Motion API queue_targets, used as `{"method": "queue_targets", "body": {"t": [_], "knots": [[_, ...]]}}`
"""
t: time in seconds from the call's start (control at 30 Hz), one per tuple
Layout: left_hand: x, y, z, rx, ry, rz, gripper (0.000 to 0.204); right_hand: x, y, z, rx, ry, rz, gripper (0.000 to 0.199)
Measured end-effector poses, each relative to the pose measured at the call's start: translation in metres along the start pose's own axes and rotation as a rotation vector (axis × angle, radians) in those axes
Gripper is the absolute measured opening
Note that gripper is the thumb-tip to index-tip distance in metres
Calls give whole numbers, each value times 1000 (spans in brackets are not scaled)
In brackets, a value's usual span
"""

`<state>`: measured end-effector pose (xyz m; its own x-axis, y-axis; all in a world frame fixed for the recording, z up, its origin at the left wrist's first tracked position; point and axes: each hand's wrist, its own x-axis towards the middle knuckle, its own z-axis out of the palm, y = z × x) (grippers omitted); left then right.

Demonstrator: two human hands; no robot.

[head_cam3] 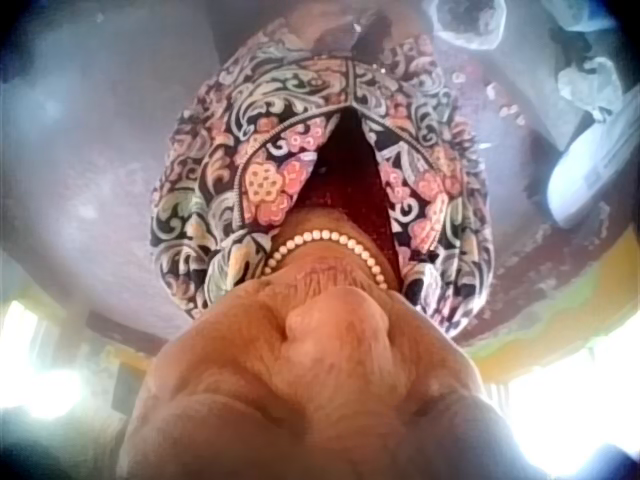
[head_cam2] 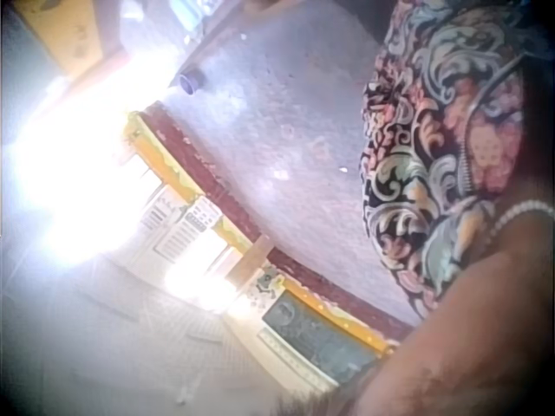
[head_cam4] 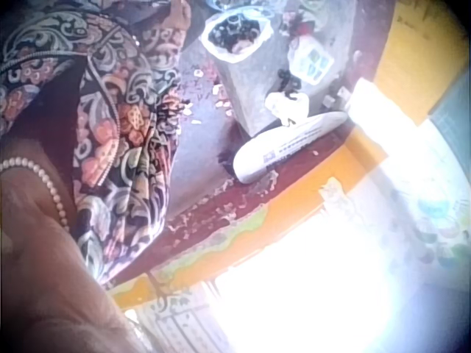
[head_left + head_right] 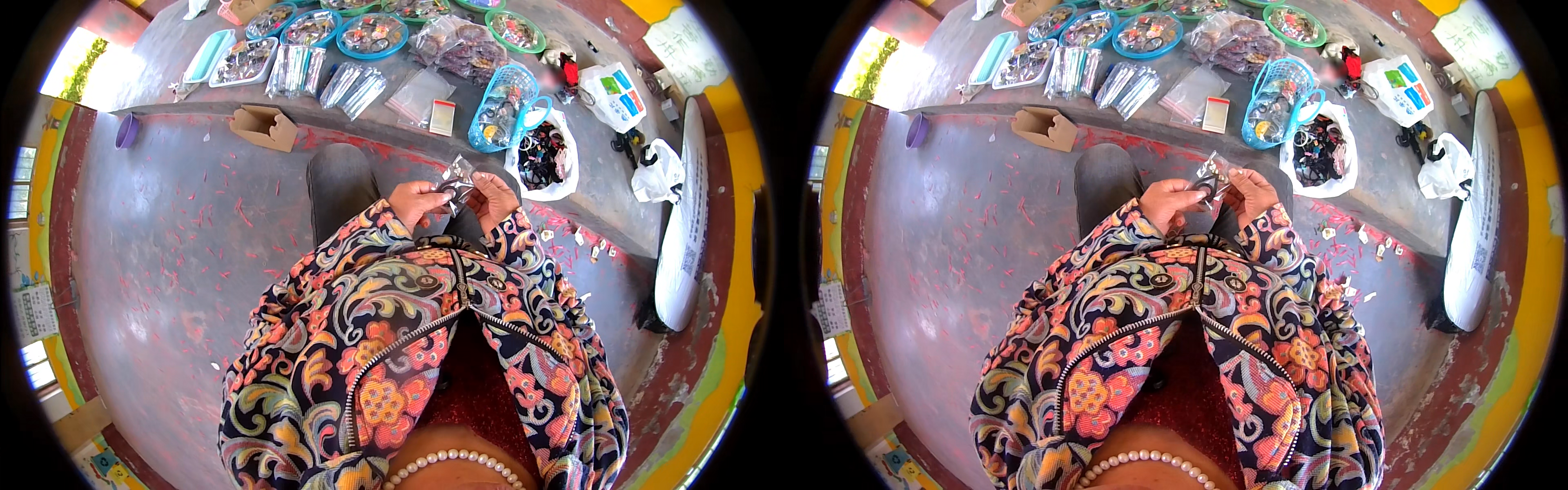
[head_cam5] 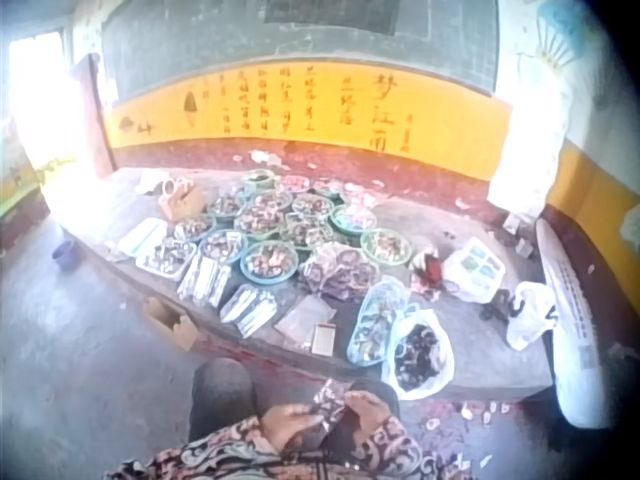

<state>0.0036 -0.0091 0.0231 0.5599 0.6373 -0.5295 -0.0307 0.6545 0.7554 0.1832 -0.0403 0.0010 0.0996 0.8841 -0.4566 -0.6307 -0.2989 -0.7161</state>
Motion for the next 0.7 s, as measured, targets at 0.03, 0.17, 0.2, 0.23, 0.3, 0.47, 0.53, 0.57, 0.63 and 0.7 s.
{"method": "queue_targets", "body": {"t": [0.03,0.17,0.2,0.23,0.3,0.47,0.53,0.57,0.63,0.7], "knots": [[2,-2,-2,-26,-5,3,22,0,1,-1,0,5,-6,11],[7,-4,-8,-74,-5,-2,21,-3,-3,1,-19,7,27,10],[7,-4,-10,-73,2,-8,21,-3,-4,0,-28,2,51,10],[7,-3,-11,-94,34,1,20,-1,-4,-2,-39,-16,79,10],[4,2,-10,-138,97,16,18,1,-1,-6,-61,-46,135,10],[-5,12,-7,-247,38,51,17,0,0,-4,-40,-29,123,11],[0,5,-6,-223,53,73,16,-1,1,-2,-37,-39,110,10],[2,2,-6,-231,73,88,17,-2,1,1,-48,-48,111,9],[5,-3,-6,-247,110,116,17,-3,0,3,-66,-59,123,11],[6,-4,-9,-255,96,105,18,-2,-1,3,-78,-67,145,16]]}}
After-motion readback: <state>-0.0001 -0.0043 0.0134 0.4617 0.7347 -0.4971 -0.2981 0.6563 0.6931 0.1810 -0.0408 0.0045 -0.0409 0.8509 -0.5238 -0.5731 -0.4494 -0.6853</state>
